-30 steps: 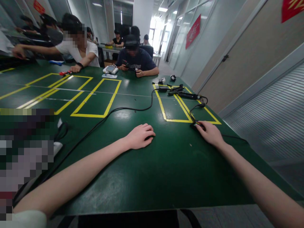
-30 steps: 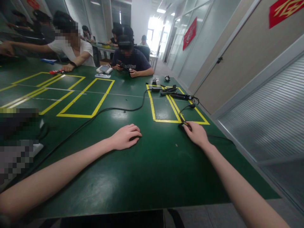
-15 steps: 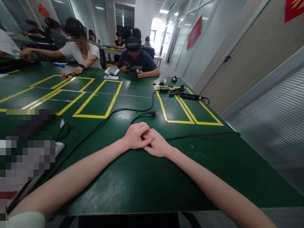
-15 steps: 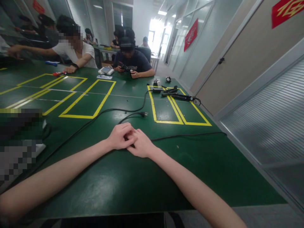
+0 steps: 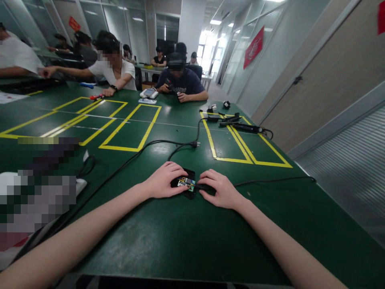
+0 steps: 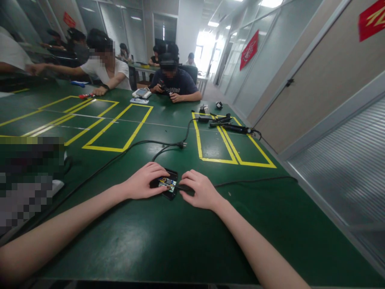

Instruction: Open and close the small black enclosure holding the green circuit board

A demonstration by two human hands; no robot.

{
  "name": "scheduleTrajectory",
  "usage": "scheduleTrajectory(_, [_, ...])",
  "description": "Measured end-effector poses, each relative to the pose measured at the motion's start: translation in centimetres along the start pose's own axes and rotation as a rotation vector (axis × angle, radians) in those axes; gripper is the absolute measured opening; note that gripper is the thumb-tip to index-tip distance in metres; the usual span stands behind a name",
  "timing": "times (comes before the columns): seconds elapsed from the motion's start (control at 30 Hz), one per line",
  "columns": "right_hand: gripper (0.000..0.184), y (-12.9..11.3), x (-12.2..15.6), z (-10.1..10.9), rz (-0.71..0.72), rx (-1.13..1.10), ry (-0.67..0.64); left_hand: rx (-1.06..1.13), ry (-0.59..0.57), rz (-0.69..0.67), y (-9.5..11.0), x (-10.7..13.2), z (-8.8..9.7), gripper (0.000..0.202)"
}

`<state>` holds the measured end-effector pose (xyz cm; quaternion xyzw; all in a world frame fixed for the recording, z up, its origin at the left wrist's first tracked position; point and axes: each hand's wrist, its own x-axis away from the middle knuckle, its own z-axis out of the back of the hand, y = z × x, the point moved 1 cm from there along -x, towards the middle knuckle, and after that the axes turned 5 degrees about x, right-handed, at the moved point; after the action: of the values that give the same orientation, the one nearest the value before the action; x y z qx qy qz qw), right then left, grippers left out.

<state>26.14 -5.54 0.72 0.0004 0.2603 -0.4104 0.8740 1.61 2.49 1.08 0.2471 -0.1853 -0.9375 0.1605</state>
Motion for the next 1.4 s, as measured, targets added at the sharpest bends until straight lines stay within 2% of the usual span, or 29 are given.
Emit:
scheduleTrajectory(0.1, [0.015, 0.3, 0.0, -0.4, -0.022, 0.036, -0.007, 0.032, -0.007, 0.038, 0.2, 0.9, 0.4, 0.032])
scheduleTrajectory(0.3, [0.029, 0.4, 0.2, -0.8, -0.120, 0.011, -0.029, 0.038, -0.053, 0.075, 0.5, 1.4, 0.7, 0.052])
scheduleTrajectory(0.6, [0.033, 0.1, 0.3, -1.1, -0.171, 0.071, -0.052, 0.041, -0.120, 0.084, 0.7, 1.4, 0.9, 0.064])
scheduleTrajectory(0.93, [0.038, -0.1, 0.1, -1.1, -0.303, 0.158, -0.112, 0.081, -0.151, 0.100, 0.6, 1.4, 1.1, 0.080])
scheduleTrajectory(1.03, [0.037, 0.0, 0.1, -1.1, -0.294, 0.139, -0.150, 0.086, -0.141, 0.105, 0.6, 1.4, 1.1, 0.075])
scheduleTrajectory(1.23, [0.031, -0.3, -0.1, -0.9, -0.247, 0.135, -0.232, 0.093, -0.071, 0.126, 0.5, 1.2, 0.8, 0.052])
scheduleTrajectory(1.4, [0.028, -0.6, -0.4, -0.9, -0.245, 0.168, -0.244, 0.054, -0.047, 0.151, 0.5, 1.2, 0.6, 0.047])
